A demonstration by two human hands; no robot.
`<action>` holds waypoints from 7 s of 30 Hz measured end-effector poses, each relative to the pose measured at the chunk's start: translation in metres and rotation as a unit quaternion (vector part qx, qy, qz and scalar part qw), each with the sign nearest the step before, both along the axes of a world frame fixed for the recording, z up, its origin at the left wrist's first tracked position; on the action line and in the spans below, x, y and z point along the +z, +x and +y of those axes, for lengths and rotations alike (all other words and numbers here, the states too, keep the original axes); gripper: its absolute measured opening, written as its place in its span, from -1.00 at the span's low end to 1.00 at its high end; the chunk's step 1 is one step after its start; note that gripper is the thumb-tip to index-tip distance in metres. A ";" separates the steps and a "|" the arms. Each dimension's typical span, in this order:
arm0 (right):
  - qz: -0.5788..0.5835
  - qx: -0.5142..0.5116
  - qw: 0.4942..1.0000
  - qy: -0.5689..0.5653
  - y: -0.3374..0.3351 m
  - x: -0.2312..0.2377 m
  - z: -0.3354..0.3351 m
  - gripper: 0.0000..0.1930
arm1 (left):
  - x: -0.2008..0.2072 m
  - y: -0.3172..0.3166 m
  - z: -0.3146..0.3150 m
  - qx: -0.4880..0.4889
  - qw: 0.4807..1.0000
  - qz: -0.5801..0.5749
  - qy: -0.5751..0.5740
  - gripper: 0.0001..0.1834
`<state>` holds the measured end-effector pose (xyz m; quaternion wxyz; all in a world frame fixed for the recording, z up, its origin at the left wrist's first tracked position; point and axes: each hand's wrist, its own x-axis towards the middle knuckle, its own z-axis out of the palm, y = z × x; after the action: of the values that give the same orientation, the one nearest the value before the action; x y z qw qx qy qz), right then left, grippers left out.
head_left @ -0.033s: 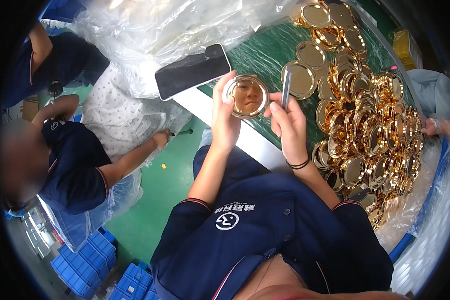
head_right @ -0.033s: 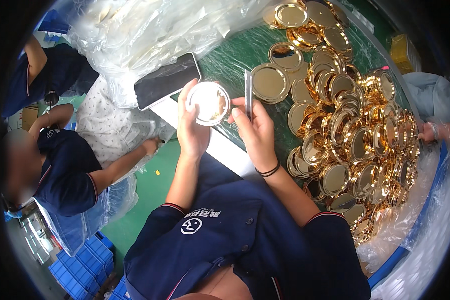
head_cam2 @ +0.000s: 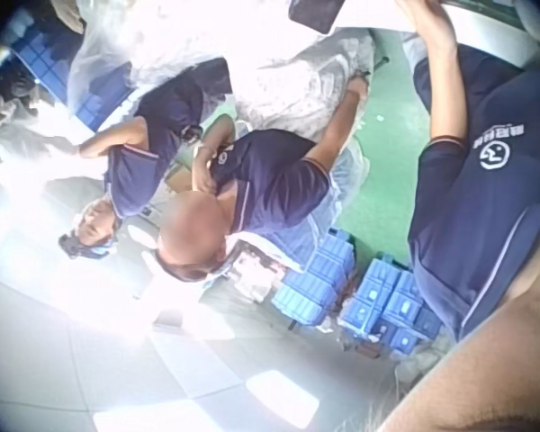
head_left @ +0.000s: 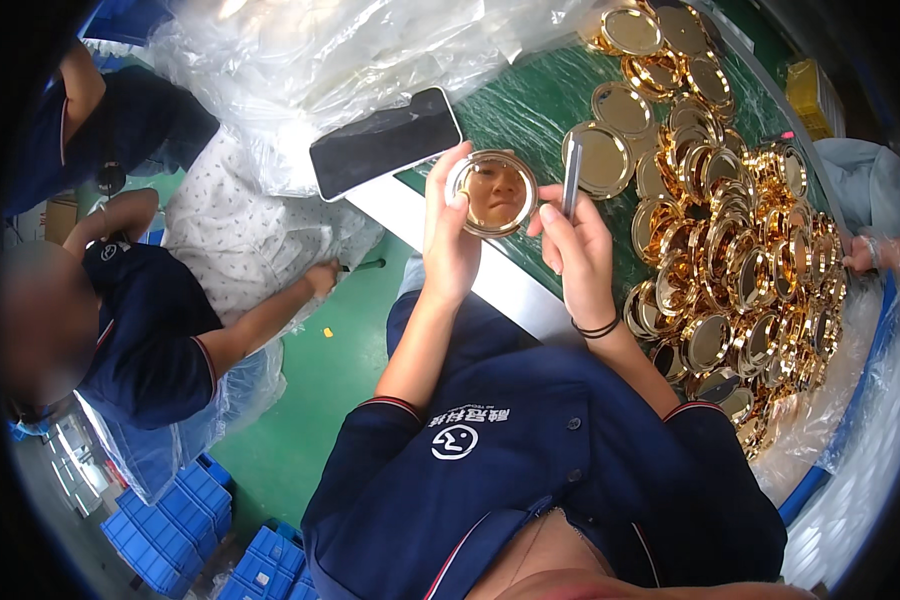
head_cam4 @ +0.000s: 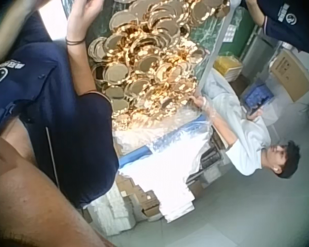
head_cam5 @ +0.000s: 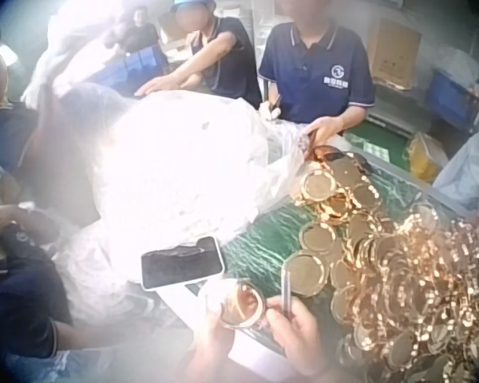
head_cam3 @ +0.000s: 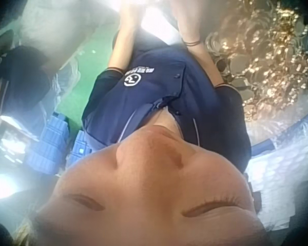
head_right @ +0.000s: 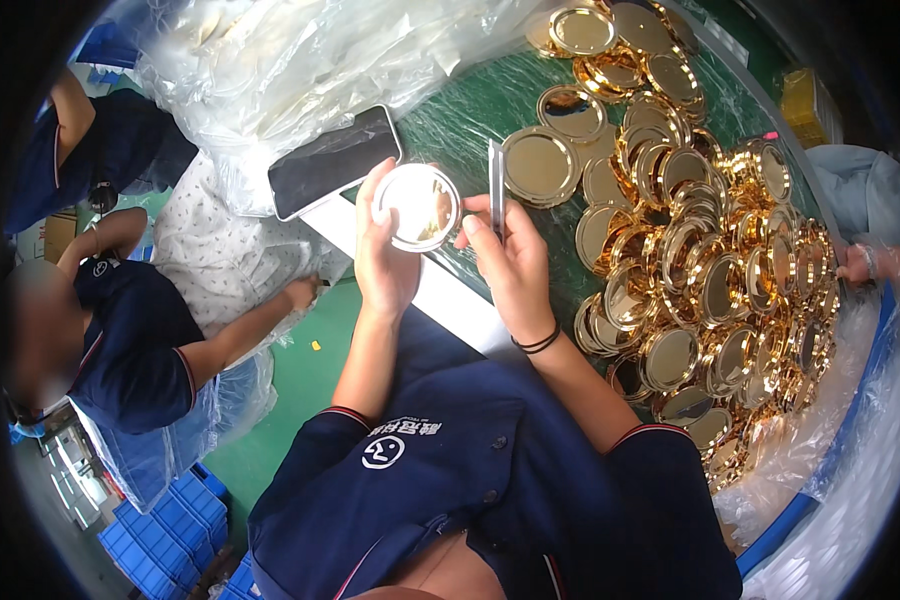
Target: The person trims excess material from the edges of gold compact cases using a small hand tool and fits the case parts together by hand.
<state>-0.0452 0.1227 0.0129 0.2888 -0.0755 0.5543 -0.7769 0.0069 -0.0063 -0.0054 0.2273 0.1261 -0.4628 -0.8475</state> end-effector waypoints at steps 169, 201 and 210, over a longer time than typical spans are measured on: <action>-0.202 -0.060 0.965 -0.153 -0.012 -0.002 0.008 -0.81 | 0.274 -0.038 -0.016 0.017 0.753 0.483 -0.447 -0.08; -0.207 -0.064 0.965 -0.144 -0.012 0.000 0.008 -0.79 | 0.058 -0.038 0.004 0.085 0.946 -0.012 -0.313 -0.90; -0.191 -0.032 0.969 -0.151 -0.008 -0.006 0.008 -0.75 | -0.006 -0.015 0.015 0.018 0.934 -0.103 -0.341 -0.79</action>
<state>-0.0535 0.1307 0.0072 0.3499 0.0498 0.3674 -0.8603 -0.0082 0.0085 -0.0119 0.2232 0.1362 -0.7428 -0.6163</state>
